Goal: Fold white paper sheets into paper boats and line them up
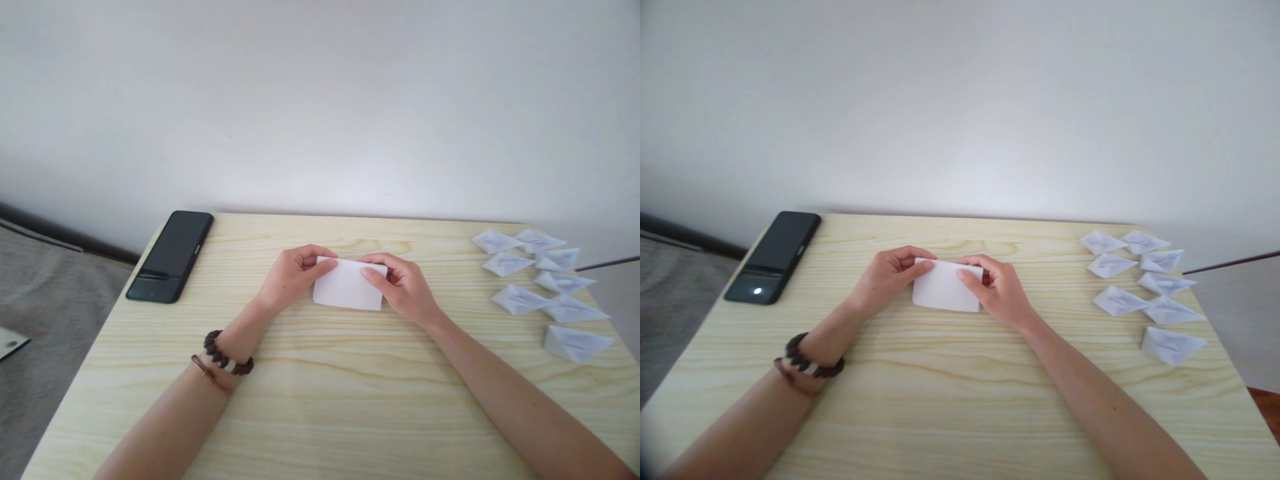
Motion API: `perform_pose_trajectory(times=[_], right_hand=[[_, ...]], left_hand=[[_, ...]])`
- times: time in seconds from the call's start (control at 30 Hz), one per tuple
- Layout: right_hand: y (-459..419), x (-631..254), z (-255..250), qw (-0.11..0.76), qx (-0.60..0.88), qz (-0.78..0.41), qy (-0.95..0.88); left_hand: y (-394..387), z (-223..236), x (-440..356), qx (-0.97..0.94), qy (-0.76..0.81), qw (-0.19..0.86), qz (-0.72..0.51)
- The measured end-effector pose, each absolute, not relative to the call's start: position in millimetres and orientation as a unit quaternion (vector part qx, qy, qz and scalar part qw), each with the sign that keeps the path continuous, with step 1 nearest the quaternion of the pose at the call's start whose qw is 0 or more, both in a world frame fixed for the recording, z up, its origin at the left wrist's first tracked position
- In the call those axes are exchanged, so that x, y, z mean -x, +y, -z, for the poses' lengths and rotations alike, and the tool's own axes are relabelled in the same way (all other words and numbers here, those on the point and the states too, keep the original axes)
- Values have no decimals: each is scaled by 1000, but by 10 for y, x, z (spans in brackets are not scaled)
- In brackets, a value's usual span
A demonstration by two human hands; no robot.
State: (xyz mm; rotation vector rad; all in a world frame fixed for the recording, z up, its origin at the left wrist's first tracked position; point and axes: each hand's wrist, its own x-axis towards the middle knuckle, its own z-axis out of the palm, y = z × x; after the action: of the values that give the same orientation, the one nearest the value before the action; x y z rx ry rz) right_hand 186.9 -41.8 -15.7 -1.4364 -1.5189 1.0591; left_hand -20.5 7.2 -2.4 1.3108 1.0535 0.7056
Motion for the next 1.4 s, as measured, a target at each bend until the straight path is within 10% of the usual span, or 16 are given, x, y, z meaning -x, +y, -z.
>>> perform_pose_trajectory(times=[1.4], right_hand=[[-403, -1878, 159, 394, 555, -466, -565]], left_hand=[[83, 75, 235, -550, 499, 591, -315]])
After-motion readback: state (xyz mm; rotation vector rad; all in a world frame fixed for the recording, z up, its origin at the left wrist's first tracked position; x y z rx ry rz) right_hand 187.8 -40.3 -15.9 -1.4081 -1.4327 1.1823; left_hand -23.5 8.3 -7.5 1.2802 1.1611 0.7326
